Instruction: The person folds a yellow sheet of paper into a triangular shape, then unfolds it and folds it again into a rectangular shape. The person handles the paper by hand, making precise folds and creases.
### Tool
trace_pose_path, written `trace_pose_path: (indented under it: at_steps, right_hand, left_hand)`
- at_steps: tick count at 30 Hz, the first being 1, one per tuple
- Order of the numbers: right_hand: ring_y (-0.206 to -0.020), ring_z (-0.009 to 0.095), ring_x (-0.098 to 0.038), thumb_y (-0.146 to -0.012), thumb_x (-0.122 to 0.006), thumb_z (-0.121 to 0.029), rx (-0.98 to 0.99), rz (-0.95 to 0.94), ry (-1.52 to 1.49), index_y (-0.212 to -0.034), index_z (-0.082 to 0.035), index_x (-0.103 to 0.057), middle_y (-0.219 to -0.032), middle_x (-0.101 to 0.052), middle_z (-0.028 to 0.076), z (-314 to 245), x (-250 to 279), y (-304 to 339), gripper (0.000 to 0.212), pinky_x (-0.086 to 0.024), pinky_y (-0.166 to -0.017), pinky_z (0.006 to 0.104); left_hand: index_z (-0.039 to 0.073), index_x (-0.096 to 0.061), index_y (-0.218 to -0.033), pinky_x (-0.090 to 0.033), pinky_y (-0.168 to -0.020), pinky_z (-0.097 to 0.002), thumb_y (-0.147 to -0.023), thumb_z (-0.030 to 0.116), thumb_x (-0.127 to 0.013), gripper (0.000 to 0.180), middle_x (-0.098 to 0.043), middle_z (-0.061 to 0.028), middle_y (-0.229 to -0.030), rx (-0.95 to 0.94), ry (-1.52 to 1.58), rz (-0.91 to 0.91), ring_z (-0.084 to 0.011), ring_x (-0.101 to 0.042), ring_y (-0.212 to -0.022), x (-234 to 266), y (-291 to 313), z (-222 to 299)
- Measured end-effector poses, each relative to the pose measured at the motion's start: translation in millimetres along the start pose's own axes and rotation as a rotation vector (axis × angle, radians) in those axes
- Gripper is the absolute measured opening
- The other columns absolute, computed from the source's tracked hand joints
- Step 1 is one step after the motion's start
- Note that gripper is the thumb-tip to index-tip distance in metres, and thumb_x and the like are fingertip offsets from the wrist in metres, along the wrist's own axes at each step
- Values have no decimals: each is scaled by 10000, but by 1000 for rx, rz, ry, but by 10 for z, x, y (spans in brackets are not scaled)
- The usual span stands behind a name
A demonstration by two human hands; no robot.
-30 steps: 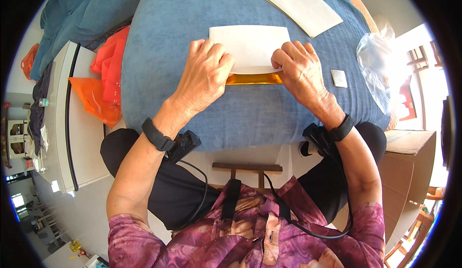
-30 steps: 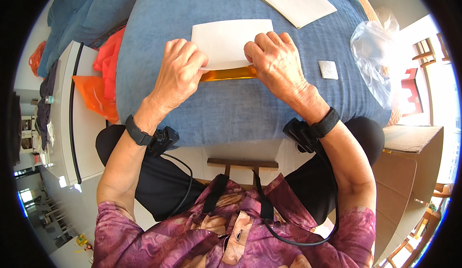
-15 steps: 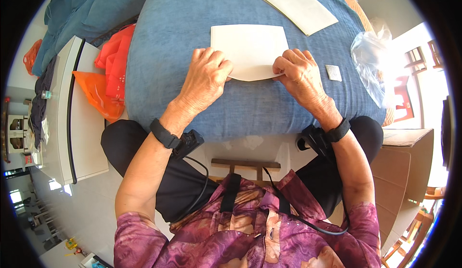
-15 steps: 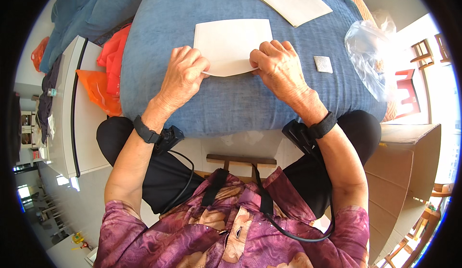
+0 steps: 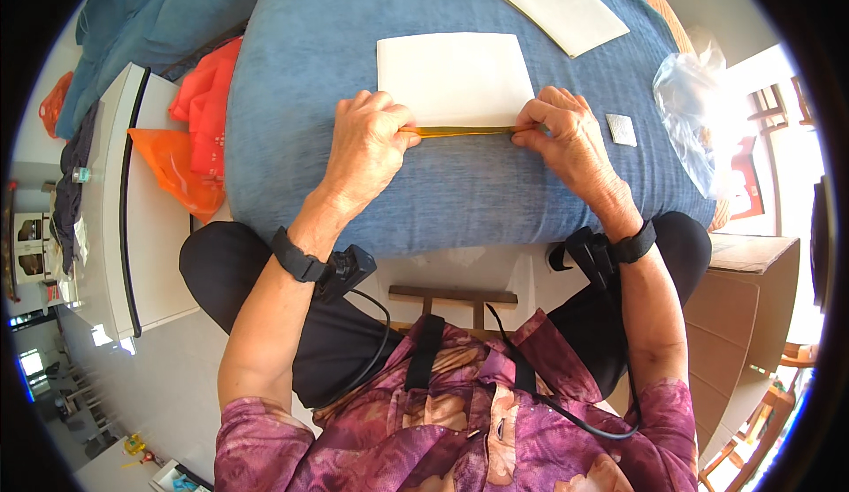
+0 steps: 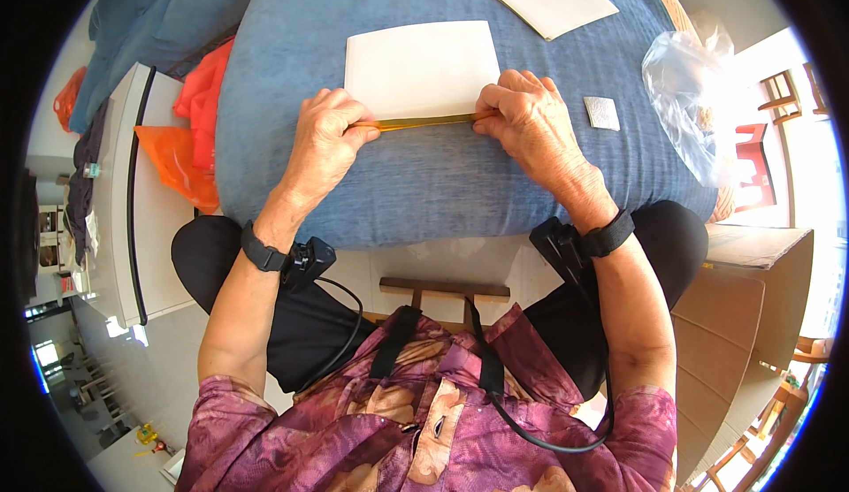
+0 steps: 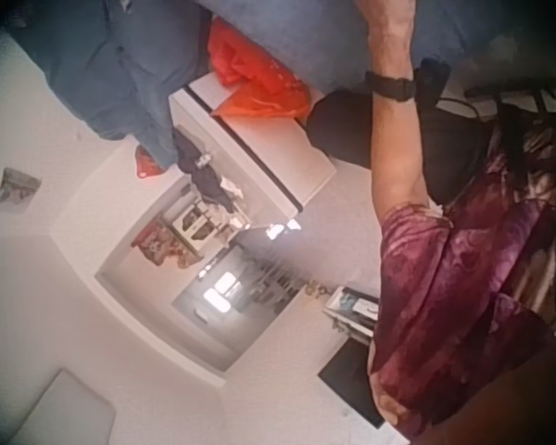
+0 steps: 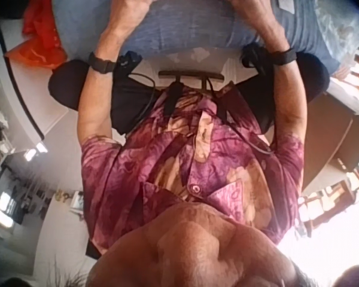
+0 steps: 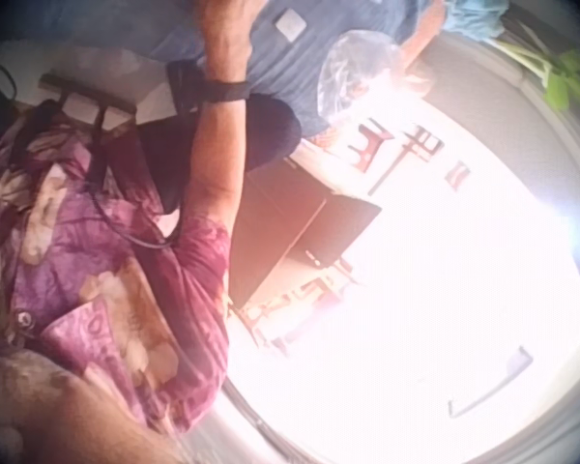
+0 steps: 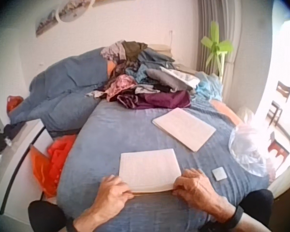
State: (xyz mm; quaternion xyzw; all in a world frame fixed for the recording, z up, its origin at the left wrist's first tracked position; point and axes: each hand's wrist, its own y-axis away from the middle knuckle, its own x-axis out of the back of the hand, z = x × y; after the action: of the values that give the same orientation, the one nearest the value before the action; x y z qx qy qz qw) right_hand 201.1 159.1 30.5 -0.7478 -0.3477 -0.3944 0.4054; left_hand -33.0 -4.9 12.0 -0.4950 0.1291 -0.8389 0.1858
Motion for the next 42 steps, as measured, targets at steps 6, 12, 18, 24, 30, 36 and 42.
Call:
trace_pose_path:
  at_steps: [6,12,18,24,30,36,42]
  right_hand:
    - [-916,243,-599,-877,-762,-158,-9,-27,46,-891,-87,-690,-878,-615,49,18,-7,-9,102,-427,-860,388]
    - [-928,244,-598,-885,-758,-174,-41,-34,26,-907,-78,-716,-876,-626,62,41,-4,-31,107,-430,-880,393]
    - [-916,249,-612,-869,-767,-163,-120,-60,-123,-894,-55,-727,-861,-637,76,76,5,-61,117,-454,-900,391]
    - [-858,243,-644,-849,-784,-123,-173,-69,-250,-927,-30,-739,-892,-659,93,115,5,-87,130,-528,-788,374]
    - [-840,186,-623,-863,-788,-140,-229,-75,-374,-965,-23,-745,-909,-649,65,226,-2,-69,161,-524,-792,339]
    - [-817,149,-574,-888,-771,-145,-267,-93,-460,-995,-16,-743,-903,-622,39,347,53,-51,170,-499,-786,309]
    - [-807,142,-554,-871,-780,-131,-319,-108,-473,-928,-6,-707,-886,-591,34,394,92,-29,156,-496,-782,312]
  left_hand:
    - [41,-701,-821,-417,-843,-402,-757,48,-811,128,-658,-33,-853,3,-55,10,-260,-573,-867,-38,-26,-16]
    - [34,-716,-849,-453,-797,-404,-767,34,-799,117,-671,-45,-827,-20,-40,37,-268,-590,-833,-73,-104,-57]
    - [-11,-737,-935,-495,-721,-304,-839,12,-762,102,-704,-42,-806,234,309,-53,-135,-611,-787,104,-97,-104]
    - [-43,-738,-969,-489,-745,-245,-897,25,-742,99,-683,7,-815,443,472,-151,-59,-574,-787,211,-94,-99]
    - [-46,-741,-969,-488,-741,-256,-893,21,-742,101,-694,-20,-862,408,464,-119,-83,-589,-802,195,-73,-155]
    - [-64,-707,-887,-448,-607,-322,-847,45,-758,127,-625,-81,-748,335,438,-21,-123,-544,-675,105,-50,-237]
    - [-73,-664,-822,-451,-624,-312,-833,13,-774,140,-592,-81,-797,377,479,-18,-133,-537,-706,97,-43,-254]
